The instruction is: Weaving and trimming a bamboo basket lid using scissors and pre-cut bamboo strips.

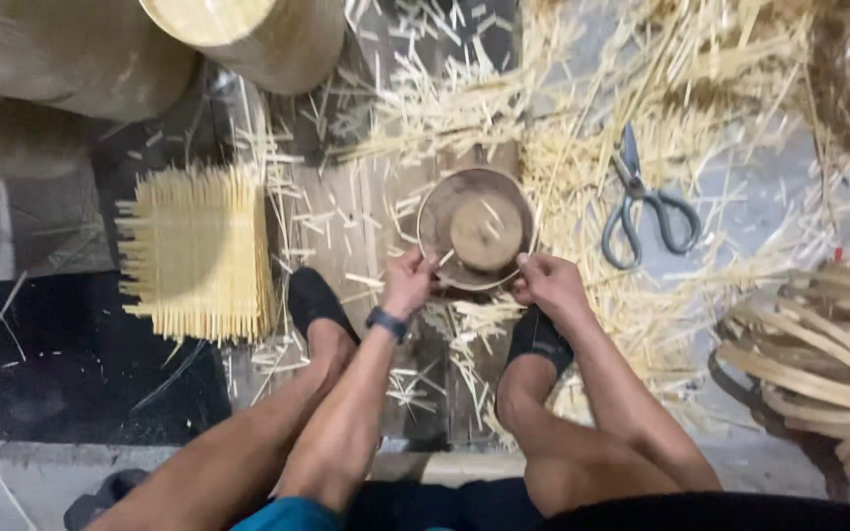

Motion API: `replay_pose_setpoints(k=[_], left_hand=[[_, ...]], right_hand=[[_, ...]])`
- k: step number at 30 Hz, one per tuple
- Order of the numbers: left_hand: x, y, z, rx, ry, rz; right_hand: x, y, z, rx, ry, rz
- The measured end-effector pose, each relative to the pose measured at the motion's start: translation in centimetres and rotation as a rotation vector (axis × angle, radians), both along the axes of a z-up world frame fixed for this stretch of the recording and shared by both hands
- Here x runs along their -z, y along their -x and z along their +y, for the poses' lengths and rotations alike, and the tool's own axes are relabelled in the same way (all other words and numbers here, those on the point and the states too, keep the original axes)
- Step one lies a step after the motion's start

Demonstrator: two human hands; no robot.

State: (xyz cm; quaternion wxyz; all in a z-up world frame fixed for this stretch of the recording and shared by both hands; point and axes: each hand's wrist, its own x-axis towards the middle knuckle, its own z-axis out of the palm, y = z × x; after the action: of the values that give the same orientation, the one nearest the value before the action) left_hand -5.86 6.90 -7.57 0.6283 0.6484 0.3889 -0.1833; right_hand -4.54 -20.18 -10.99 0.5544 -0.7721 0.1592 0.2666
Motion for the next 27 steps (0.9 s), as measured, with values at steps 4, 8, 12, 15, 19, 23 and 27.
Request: replay_pose_setpoints(k=[4, 8, 12, 15, 19, 23, 27], left_hand=[[-6.8, 1.4, -1.2, 0.496, -0.521, -0.243], [-8.6, -2.9, -5.0, 0.32, -0.362, -0.838], [-8.8, -2.0, -5.2, 0.264, -0.375, -0.642], [-3.8, -3.4, -3.3, 0.303, -0.434, -0.6], [3.7, -3.8, 2.1, 0.306, -0.561, -0.584], [-1.1, -4.8, 5.8, 0.208, -0.528, -0.373], [-2.5, -6.5, 4.0, 0.152, -0.7, -0.41]], right_hand=[[-9.4, -0.5, 1.7, -0.059, -0.095, -0.017], [-6.3, -2.1, 4.7, -0.027, -0.04, -0.221], [-9.3, -2.1, 5.3, -0.017, -0.01, -0.209], [-10.1, -3.3, 4.7, 0.067, -0.224, -0.018], [-9.2, -3.4, -1.2, 0.503, -0.739, 0.318], [-12.9, -4.4, -5.8, 0.537, -0.784, 0.063], [-9.8, -6.2, -8.1, 0.261, 0.316, -0.164]])
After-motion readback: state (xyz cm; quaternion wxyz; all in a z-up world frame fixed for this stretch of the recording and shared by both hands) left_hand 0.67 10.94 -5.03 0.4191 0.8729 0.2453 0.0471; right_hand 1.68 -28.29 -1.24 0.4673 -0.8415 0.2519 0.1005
